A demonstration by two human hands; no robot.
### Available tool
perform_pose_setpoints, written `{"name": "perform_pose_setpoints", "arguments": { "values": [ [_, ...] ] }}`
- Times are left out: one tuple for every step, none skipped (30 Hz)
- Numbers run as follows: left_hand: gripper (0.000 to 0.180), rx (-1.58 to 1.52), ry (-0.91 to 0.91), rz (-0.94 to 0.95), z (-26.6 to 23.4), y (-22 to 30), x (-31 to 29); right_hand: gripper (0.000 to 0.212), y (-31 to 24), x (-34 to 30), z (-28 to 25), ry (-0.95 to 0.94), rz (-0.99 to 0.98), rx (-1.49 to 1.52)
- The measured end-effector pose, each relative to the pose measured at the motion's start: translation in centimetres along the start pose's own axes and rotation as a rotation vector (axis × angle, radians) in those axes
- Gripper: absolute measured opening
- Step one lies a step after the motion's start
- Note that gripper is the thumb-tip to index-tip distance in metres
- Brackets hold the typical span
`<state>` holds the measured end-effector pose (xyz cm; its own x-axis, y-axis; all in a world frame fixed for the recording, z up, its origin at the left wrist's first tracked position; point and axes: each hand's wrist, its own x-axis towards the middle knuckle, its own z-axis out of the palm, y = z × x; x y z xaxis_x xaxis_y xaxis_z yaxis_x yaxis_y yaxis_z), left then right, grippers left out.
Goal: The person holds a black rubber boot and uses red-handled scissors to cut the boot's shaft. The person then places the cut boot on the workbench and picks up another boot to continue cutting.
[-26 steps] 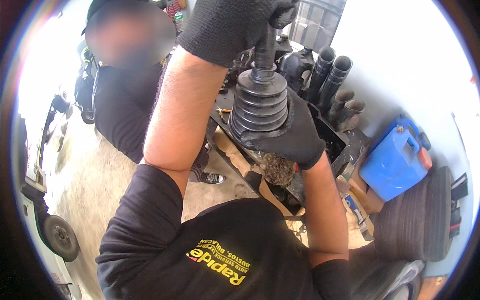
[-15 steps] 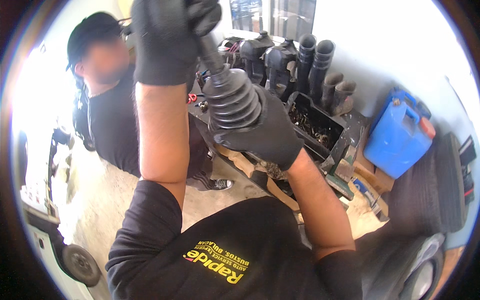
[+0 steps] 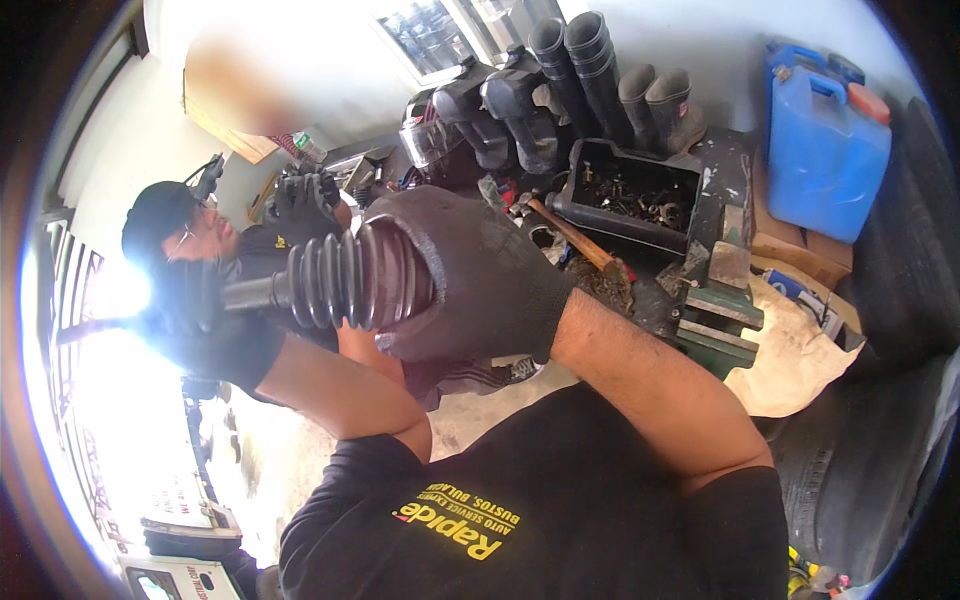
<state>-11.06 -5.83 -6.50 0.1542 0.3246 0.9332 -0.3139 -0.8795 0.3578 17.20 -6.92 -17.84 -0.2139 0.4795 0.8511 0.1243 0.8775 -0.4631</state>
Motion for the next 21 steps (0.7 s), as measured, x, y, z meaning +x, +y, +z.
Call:
{"name": "perform_pose_setpoints", "arguments": {
  "values": [
    [0.042,0.142,0.106,0.048,-0.3,0.7,-1.2,0.082,-0.2,0.1,-0.1,-0.020,-0.002,0.001],
    [0.038,0.284,0.218,0.105,-0.5,1.2,-2.0,0.081,-0.3,0.3,-0.1,-0.043,-0.022,-0.009],
    [0.035,0.428,0.333,0.163,-0.8,1.7,-2.4,0.084,-0.6,0.4,0.0,-0.056,0.006,-0.001],
    [0.038,0.191,0.279,0.140,-1.0,2.1,-2.7,0.086,-0.9,0.4,0.1,-0.069,0.022,0.001],
    [0.041,-0.044,0.225,0.117,-1.1,2.6,-2.9,0.089,-1.1,0.5,0.3,-0.090,0.026,0.002],
    [0.044,-0.232,0.255,0.122,-1.0,3.0,-2.9,0.088,-1.3,0.5,0.7,-0.063,-0.006,-0.015],
    [0.046,-0.271,0.209,0.080,-0.9,3.5,-2.8,0.087,-1.5,0.6,1.0,-0.038,-0.049,-0.035],
    [0.049,-0.269,0.247,0.067,-0.7,3.8,-2.9,0.086,-1.7,0.7,1.4,-0.018,-0.062,-0.057],
    [0.051,-0.242,0.276,0.052,-0.5,4.1,-3.0,0.085,-1.9,0.7,1.7,-0.010,-0.067,-0.053],
    [0.051,-0.291,0.274,0.037,-0.3,4.4,-3.1,0.084,-2.1,0.7,2.1,-0.009,-0.040,-0.052],
    [0.050,-0.317,0.264,0.017,-0.1,4.7,-3.3,0.082,-2.3,0.6,2.3,-0.008,-0.018,-0.067],
    [0.050,-0.356,0.280,0.024,-0.1,5.0,-3.5,0.083,-2.3,0.6,2.5,-0.031,0.011,-0.051],
    [0.050,-0.366,0.263,0.002,0.0,5.3,-3.6,0.083,-2.4,0.6,2.6,-0.056,0.035,-0.050],
    [0.050,-0.389,0.275,0.006,-0.1,5.6,-3.8,0.083,-2.3,0.6,2.7,-0.082,0.062,-0.049],
    [0.050,-0.413,0.288,0.011,-0.1,6.0,-3.9,0.079,-2.3,0.6,2.9,-0.063,0.020,-0.056],
    [0.050,-0.402,0.272,-0.003,-0.1,6.4,-4.0,0.075,-2.1,0.7,3.0,-0.045,-0.023,-0.064],
    [0.051,-0.385,0.257,-0.021,-0.1,7.0,-4.0,0.072,-2.1,0.6,3.2,-0.039,-0.058,-0.076],
    [0.051,-0.399,0.222,-0.028,-0.1,7.3,-4.0,0.071,-2.2,0.4,3.3,0.004,-0.082,-0.094],
    [0.051,-0.368,0.239,-0.037,0.1,7.6,-4.1,0.071,-2.2,0.3,3.4,0.034,-0.100,-0.124],
    [0.051,-0.358,0.231,-0.038,0.2,7.7,-4.1,0.071,-2.3,0.2,3.6,0.058,-0.108,-0.170],
    [0.051,-0.350,0.222,-0.040,0.5,7.8,-4.2,0.071,-2.4,0.1,3.8,0.081,-0.114,-0.216]
  ]
}}
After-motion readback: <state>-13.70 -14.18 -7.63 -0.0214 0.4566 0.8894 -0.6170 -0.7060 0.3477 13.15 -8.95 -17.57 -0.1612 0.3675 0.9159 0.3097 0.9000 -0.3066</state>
